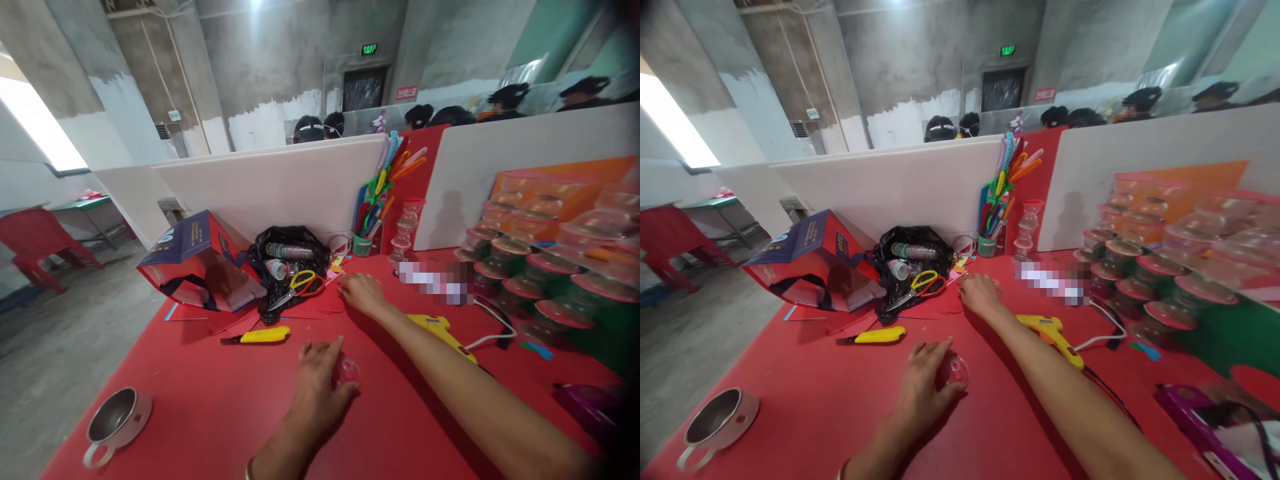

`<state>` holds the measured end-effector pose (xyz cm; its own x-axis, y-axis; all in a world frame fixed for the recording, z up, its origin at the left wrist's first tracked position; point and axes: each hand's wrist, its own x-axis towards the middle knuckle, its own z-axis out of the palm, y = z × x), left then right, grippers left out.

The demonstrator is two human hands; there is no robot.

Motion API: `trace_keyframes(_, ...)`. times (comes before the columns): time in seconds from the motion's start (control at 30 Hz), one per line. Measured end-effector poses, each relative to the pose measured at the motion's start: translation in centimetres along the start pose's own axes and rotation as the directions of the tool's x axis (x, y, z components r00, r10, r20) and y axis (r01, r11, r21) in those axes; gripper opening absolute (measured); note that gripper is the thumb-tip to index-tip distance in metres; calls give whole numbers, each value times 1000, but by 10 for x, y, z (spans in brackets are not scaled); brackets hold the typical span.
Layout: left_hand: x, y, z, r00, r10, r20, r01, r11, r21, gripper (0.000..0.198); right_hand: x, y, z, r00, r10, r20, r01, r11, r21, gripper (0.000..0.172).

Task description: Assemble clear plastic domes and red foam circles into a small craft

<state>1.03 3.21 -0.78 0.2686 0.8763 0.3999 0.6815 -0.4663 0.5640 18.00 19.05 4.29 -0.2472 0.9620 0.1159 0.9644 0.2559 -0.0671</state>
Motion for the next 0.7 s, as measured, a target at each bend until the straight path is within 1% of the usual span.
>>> trace_keyframes(0.13, 0, -2, -1, 999, -28, 28, 29, 999, -15, 74, -1, -11, 5, 999, -32, 5, 32, 999, -14, 29)
trace_keyframes(0.27, -1, 3, -4, 996, -35, 85, 35, 999, -4, 76, -6, -12, 7, 997, -72, 6, 72, 997, -12, 33)
trace_keyframes(0.37, -1, 6, -5, 993, -30, 114, 30, 1000, 3, 72, -11, -9, 7, 997, -77, 3, 77, 997, -9, 38)
trace_keyframes(0.47, 0, 9, -7, 988, -49, 148, 49, 999, 9, 66, -17, -7, 6, 997, -76, -8, 76, 997, -6, 42)
trace_keyframes(0.57, 2, 10, -9, 988, -69, 140, 70, 998, 1, 61, -26, -7, 5, 996, -85, -36, 85, 996, -3, 42)
trace_keyframes(0.7, 4, 10, -11, 991, -87, 107, 89, 996, -20, 61, -44, -8, 6, 991, -116, -64, 116, 993, -2, 38)
